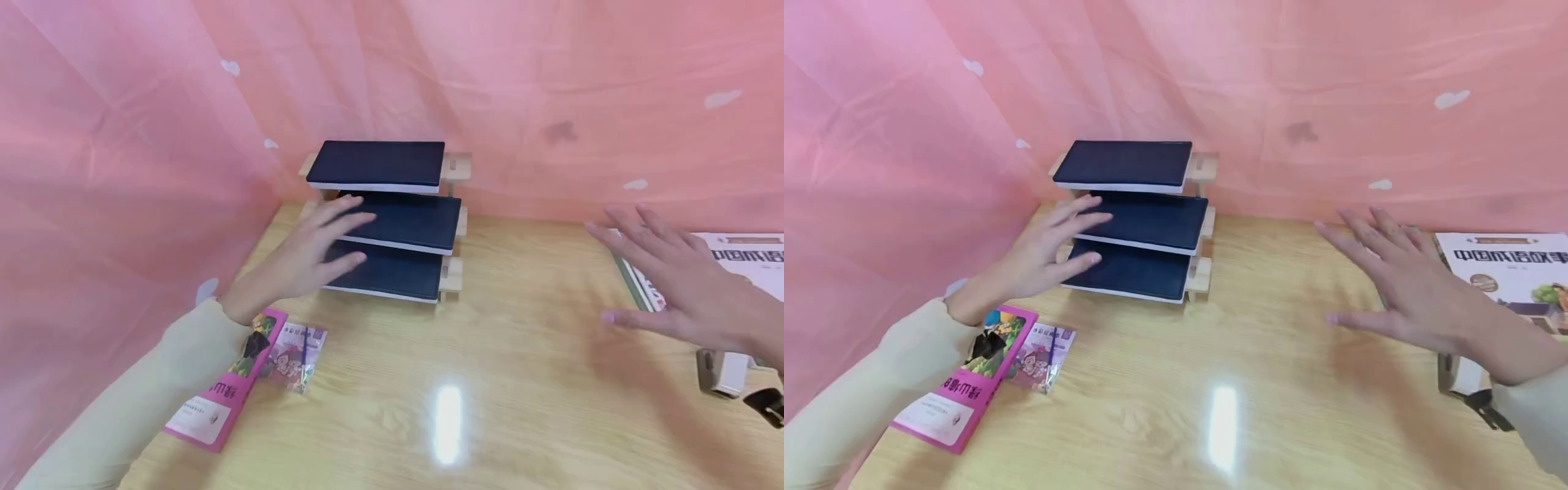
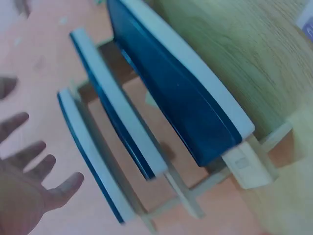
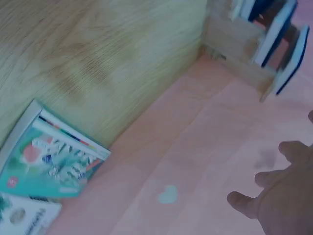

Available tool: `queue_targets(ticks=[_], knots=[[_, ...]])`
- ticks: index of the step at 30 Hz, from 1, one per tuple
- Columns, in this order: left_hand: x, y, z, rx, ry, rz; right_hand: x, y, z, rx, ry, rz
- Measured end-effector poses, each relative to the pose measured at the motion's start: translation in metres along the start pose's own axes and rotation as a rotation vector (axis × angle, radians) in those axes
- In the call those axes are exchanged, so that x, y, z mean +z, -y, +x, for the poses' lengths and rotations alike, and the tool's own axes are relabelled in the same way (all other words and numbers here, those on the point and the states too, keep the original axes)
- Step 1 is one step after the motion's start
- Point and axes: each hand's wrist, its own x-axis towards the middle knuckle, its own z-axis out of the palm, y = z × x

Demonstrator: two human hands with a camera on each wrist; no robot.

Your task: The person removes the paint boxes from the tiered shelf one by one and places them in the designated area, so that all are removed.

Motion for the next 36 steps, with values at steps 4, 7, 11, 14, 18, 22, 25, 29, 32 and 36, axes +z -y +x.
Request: queue_targets(ticks=[4,7,11,14,18,22,25,29,32,36], knots=[[-0.003,0.019,-0.009,-0.199,-0.197,-0.280,0.001,-0.015,0.008,0.178,-0.033,0.127],[-0.002,0.036,-0.018,-0.412,-0.279,-0.542,-0.001,-0.018,0.017,0.326,-0.040,0.216],[0.009,0.060,-0.034,-0.731,-0.299,-0.839,-0.002,-0.013,0.036,0.399,-0.038,0.395],[0.020,0.079,-0.045,-0.870,-0.295,-0.988,-0.001,-0.006,0.057,0.369,-0.043,0.522],[0.036,0.096,-0.052,-0.920,-0.304,-1.081,0.005,0.004,0.088,0.303,-0.083,0.587],[0.053,0.104,-0.053,-0.953,-0.273,-1.067,0.013,0.012,0.117,0.249,-0.131,0.581],[0.066,0.107,-0.052,-0.977,-0.256,-1.050,0.017,0.019,0.140,0.209,-0.156,0.580],[0.081,0.111,-0.052,-0.987,-0.274,-1.100,0.016,0.027,0.170,0.190,-0.170,0.563],[0.088,0.112,-0.052,-0.977,-0.275,-1.169,0.013,0.031,0.189,0.204,-0.159,0.542],[0.089,0.113,-0.056,-0.966,-0.248,-1.223,0.011,0.034,0.208,0.228,-0.127,0.540]])
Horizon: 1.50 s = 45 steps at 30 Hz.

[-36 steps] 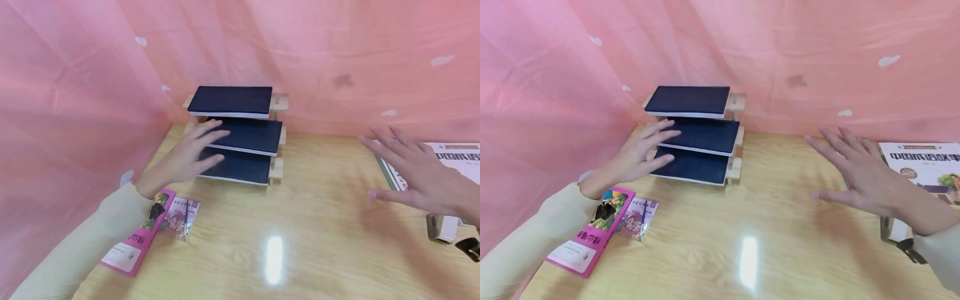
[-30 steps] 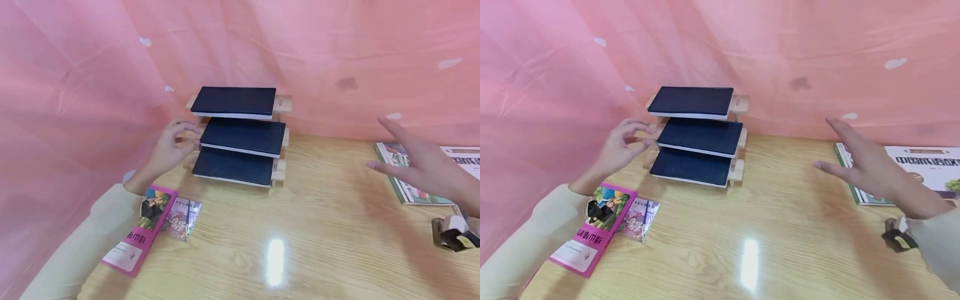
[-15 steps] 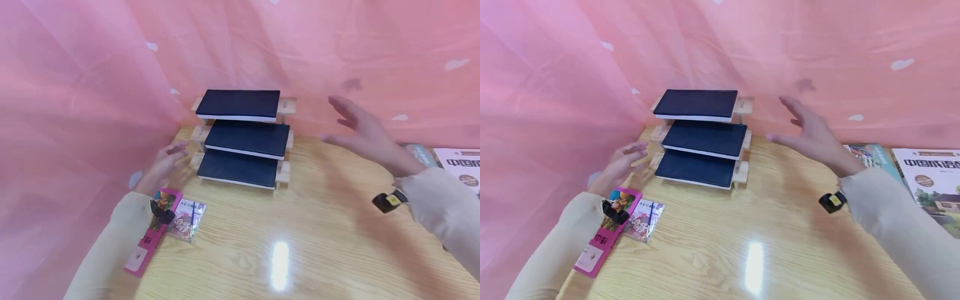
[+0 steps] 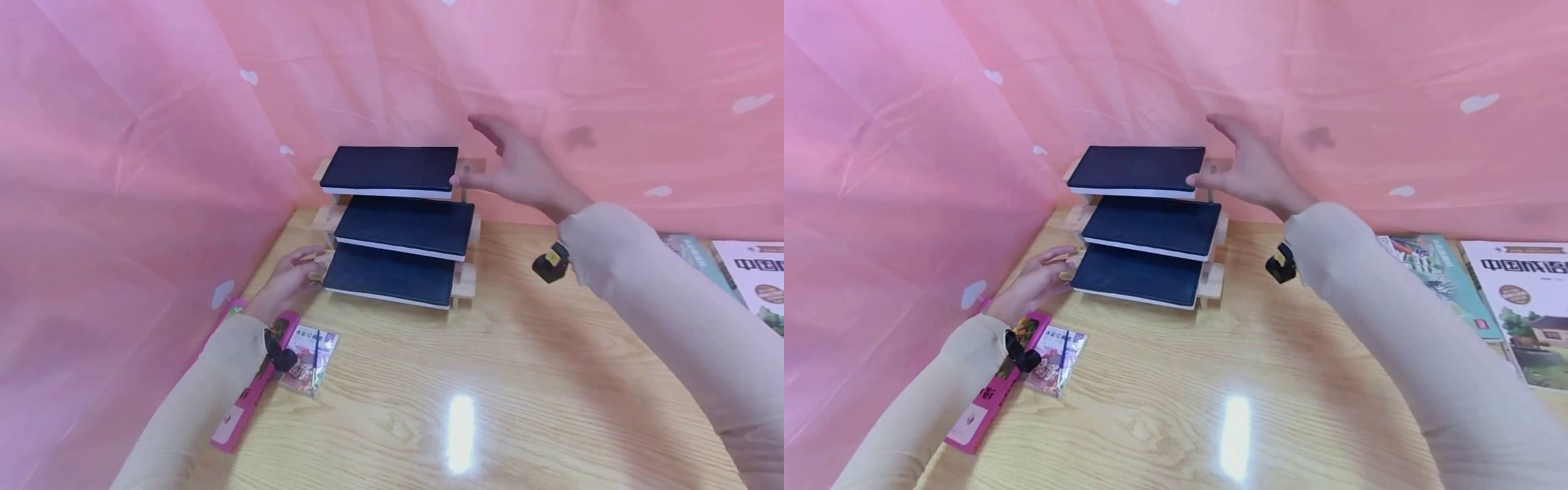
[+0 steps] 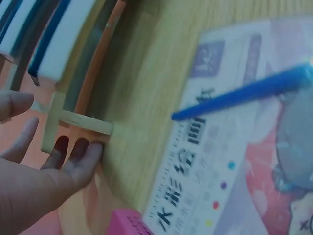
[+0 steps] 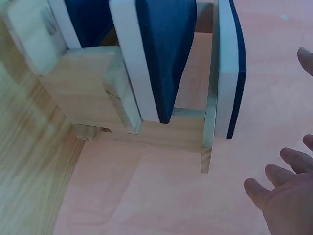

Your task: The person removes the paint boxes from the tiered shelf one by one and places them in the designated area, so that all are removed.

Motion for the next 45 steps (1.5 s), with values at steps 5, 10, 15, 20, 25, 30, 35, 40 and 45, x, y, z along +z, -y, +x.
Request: queue_targets(ticks=[5,10,15,20,25,30,35,40,45], knots=[[-0.005,0.010,0.003,0.005,0.003,-0.012,0.013,0.004,0.017,0.038,0.044,0.013],[-0.001,0.017,0.003,0.005,-0.016,-0.005,0.025,0.004,0.032,0.040,0.087,-0.005],[0.003,0.018,0.004,0.015,-0.018,-0.021,0.029,0.001,0.045,0.020,0.109,-0.046],[0.005,0.018,0.005,0.019,-0.003,-0.028,0.030,-0.004,0.052,0.031,0.161,-0.076],[0.004,0.019,0.005,0.024,0.019,-0.036,0.031,-0.009,0.055,-0.002,0.225,-0.123],[0.005,0.019,0.006,0.022,0.028,-0.028,0.031,-0.013,0.057,-0.048,0.244,-0.176],[0.004,0.019,0.006,0.037,0.035,-0.021,0.033,-0.013,0.059,-0.074,0.242,-0.230],[0.001,0.019,0.003,0.051,0.030,-0.032,0.039,-0.012,0.060,-0.078,0.207,-0.308],[0.001,0.018,0.002,0.095,0.045,-0.045,0.043,-0.008,0.057,-0.095,0.140,-0.357]])
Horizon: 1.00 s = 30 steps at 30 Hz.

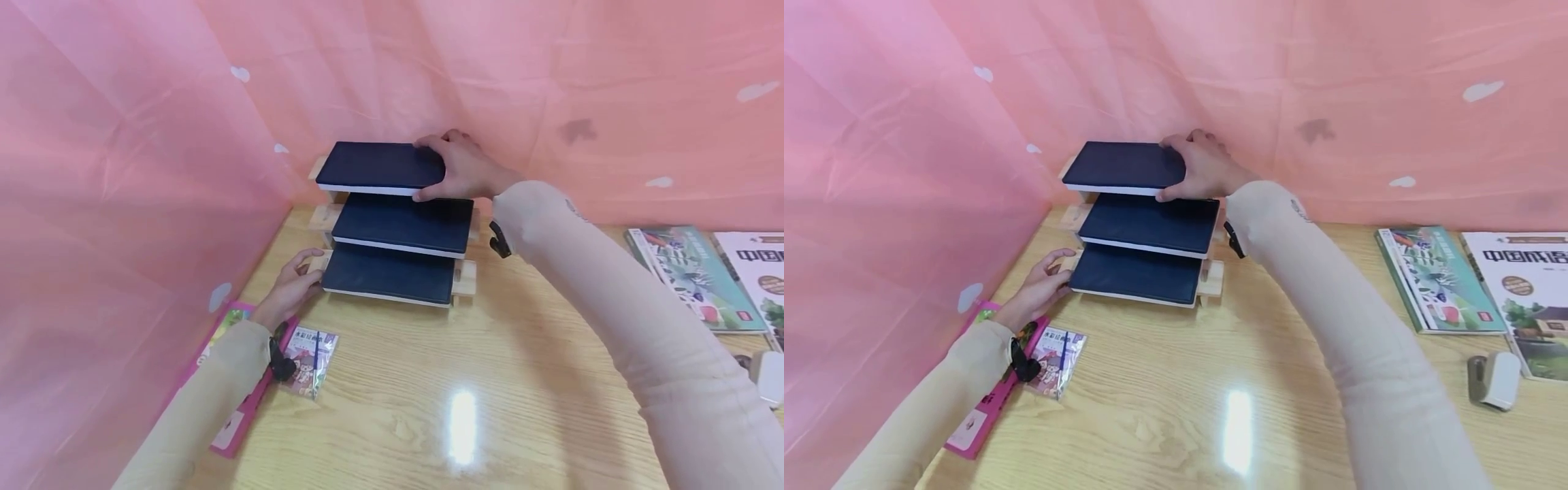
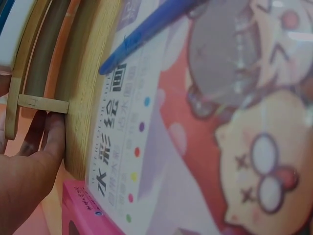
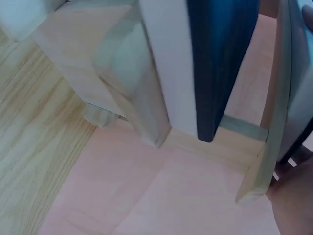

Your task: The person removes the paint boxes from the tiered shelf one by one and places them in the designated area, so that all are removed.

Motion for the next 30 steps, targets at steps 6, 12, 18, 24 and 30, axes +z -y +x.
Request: queue_targets(ticks=[6,12,18,24,30], knots=[[0.002,0.000,-0.001,-0.014,-0.012,0.034,0.008,0.006,-0.011,-0.015,-0.041,-0.059],[0.004,0.000,-0.001,-0.008,-0.024,0.064,0.012,0.010,-0.022,0.018,-0.066,-0.028],[0.000,-0.002,-0.003,-0.015,-0.029,0.090,0.014,0.016,-0.038,0.044,-0.103,-0.013],[-0.001,-0.004,0.000,-0.017,-0.031,0.103,0.012,0.023,-0.060,0.034,-0.193,-0.034],[-0.007,-0.004,-0.001,-0.048,-0.025,0.100,0.012,0.025,-0.085,0.091,-0.239,0.052]])
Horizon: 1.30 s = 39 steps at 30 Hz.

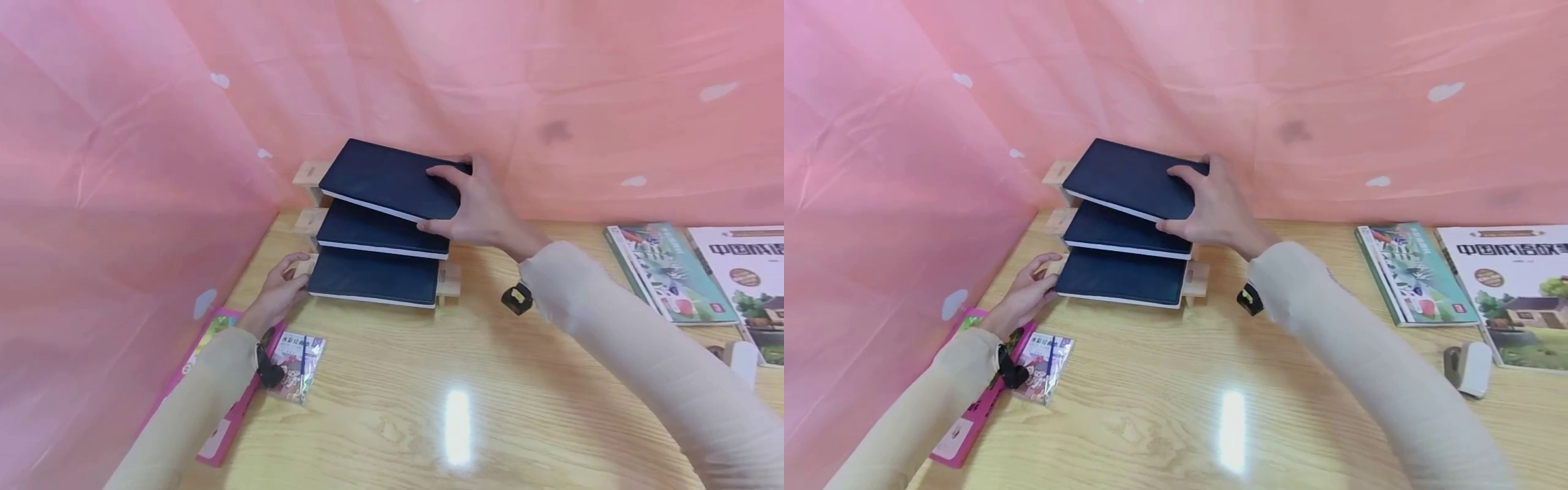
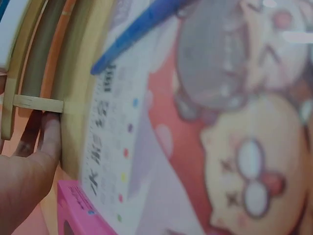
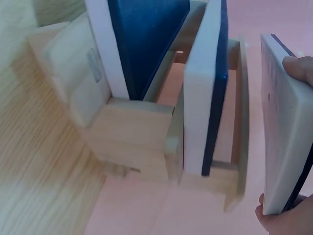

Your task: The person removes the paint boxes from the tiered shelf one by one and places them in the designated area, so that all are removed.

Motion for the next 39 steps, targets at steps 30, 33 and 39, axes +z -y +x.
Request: queue_targets(ticks=[30,33,39], knots=[[-0.008,-0.003,-0.002,0.013,0.040,0.042,-0.064,-0.039,-0.116,0.131,-0.206,0.005],[-0.011,-0.004,-0.004,-0.009,0.038,0.062,-0.066,-0.049,-0.126,0.140,-0.246,0.006],[-0.015,-0.002,-0.007,-0.025,0.032,0.105,-0.066,-0.066,-0.144,0.224,-0.252,0.003]])
